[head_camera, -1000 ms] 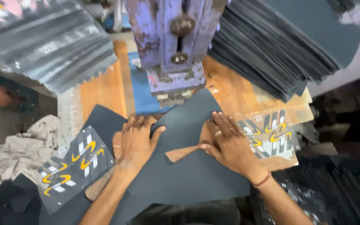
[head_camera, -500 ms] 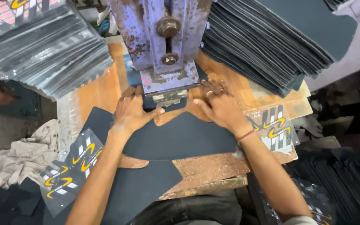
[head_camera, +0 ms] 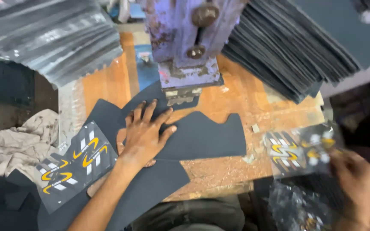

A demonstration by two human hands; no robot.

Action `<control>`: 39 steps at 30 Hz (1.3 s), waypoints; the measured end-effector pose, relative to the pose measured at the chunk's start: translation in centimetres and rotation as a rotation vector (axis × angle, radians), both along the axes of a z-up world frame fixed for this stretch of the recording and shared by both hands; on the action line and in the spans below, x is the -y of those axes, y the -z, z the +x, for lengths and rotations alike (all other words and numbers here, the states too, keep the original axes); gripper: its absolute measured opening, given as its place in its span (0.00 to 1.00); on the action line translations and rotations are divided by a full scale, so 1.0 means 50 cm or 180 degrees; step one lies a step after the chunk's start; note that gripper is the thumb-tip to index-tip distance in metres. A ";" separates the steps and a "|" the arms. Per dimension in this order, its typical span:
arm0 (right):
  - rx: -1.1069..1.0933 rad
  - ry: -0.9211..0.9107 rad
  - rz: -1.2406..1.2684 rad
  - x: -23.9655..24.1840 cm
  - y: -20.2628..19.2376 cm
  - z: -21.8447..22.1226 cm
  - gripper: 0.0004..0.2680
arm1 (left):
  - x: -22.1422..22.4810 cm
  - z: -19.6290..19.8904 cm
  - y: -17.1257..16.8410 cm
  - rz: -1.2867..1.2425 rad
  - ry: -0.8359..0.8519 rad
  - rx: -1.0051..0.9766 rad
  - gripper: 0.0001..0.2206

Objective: The recorder is applying graphic stickers to cut-out shoe upper components using a manual press machine in a print shop/factory setting.

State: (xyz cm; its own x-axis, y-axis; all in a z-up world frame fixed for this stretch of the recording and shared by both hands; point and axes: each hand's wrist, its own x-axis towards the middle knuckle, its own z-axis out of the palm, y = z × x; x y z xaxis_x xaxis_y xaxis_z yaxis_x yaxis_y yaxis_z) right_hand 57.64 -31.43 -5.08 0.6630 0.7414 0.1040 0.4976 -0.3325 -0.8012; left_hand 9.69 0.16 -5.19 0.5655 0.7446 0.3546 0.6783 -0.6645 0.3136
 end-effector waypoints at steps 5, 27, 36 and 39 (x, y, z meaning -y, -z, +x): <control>-0.0501 0.0365 0.0495 -0.129 -0.187 -0.278 0.09 | 0.015 -0.016 -0.004 -0.0297 0.0021 0.0024 0.30; -0.1260 -0.1739 -0.0063 -0.590 0.046 -0.436 0.20 | 0.033 -0.038 0.021 -0.0254 0.0062 0.0765 0.31; -0.1305 -0.1654 0.0048 -0.593 0.022 -0.454 0.09 | 0.029 -0.035 0.010 -0.0464 -0.0068 0.0936 0.35; -0.0802 -0.1392 0.0063 -0.588 0.011 -0.472 0.08 | 0.032 -0.033 0.021 -0.0432 -0.0076 0.0736 0.36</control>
